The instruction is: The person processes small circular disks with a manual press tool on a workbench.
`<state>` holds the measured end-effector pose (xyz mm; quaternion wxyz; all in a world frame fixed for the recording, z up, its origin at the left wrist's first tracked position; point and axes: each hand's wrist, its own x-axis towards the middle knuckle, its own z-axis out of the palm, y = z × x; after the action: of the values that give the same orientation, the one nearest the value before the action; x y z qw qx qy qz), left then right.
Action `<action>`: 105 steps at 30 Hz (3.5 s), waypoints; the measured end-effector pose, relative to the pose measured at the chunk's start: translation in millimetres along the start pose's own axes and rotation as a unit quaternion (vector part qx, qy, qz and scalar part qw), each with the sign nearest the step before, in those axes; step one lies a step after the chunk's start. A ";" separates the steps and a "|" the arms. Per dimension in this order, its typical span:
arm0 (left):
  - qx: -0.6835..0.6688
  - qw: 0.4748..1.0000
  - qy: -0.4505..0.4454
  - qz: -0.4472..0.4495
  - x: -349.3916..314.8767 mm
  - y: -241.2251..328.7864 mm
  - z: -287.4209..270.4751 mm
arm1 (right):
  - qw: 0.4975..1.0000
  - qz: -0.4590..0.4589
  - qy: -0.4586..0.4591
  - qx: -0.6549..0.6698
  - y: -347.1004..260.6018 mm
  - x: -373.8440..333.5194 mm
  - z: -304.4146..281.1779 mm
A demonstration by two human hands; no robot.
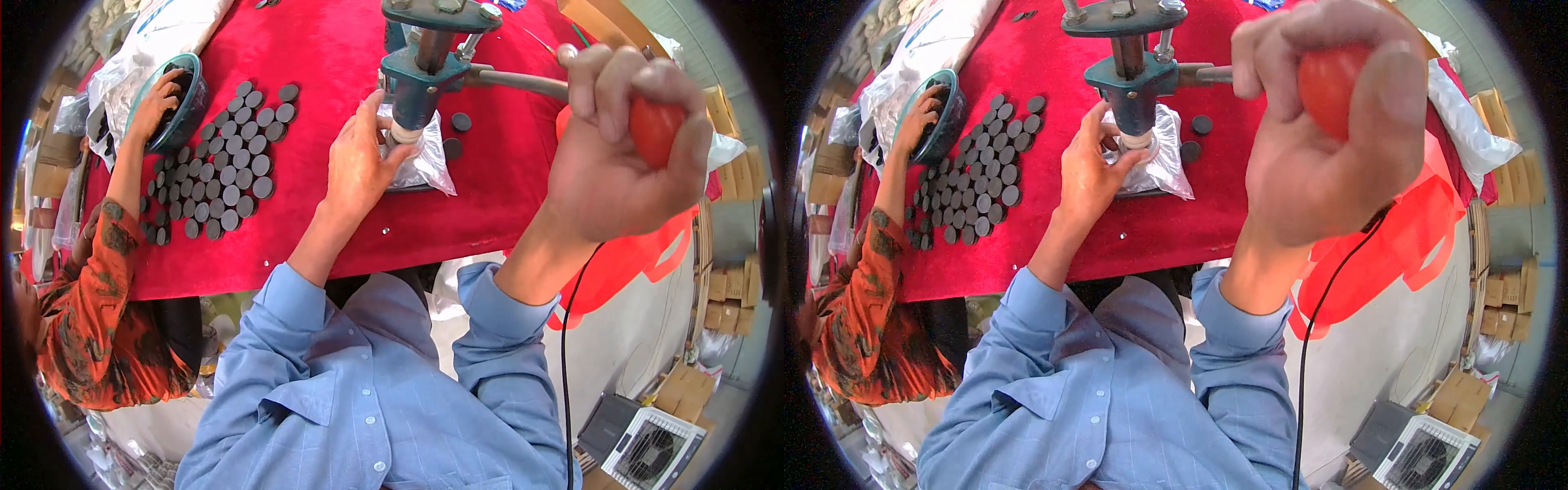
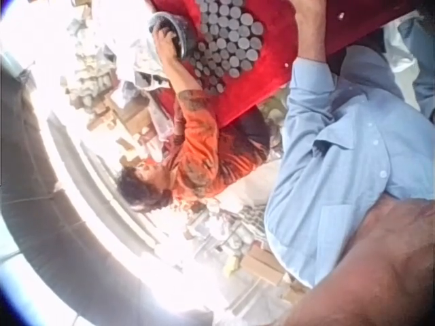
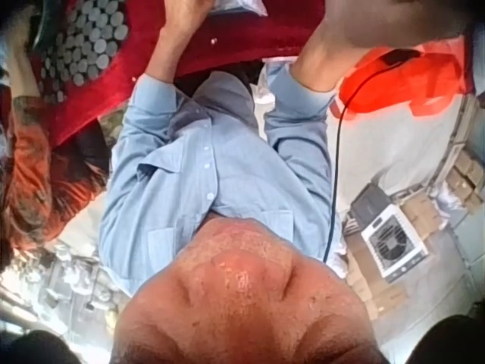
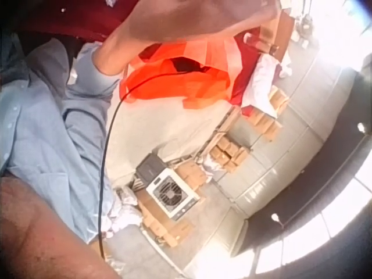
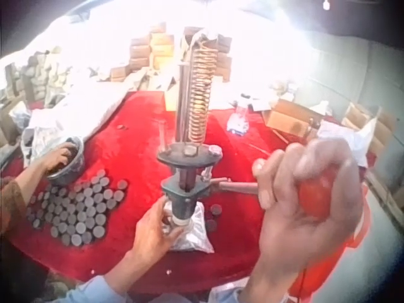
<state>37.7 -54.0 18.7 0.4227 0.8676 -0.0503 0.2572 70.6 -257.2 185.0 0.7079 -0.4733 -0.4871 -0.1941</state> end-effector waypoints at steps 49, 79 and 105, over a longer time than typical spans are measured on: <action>-0.022 0.997 -0.040 -0.058 -9.8 -1.8 -20.2 | 0.979 -0.052 0.090 -0.174 7.3 20.0 16.3; 0.379 0.921 0.081 0.025 9.0 -99.0 -61.7 | 0.995 -0.033 0.078 -0.056 -5.0 -107.6 27.4; 0.033 0.999 -0.021 0.012 2.3 3.9 -7.4 | 0.999 -0.005 -0.037 0.017 2.3 -2.8 -2.9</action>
<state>35.5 -50.5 26.4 0.3892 0.8856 -0.0610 0.2460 72.5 -259.1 181.2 0.6966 -0.4658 -0.5180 -0.1717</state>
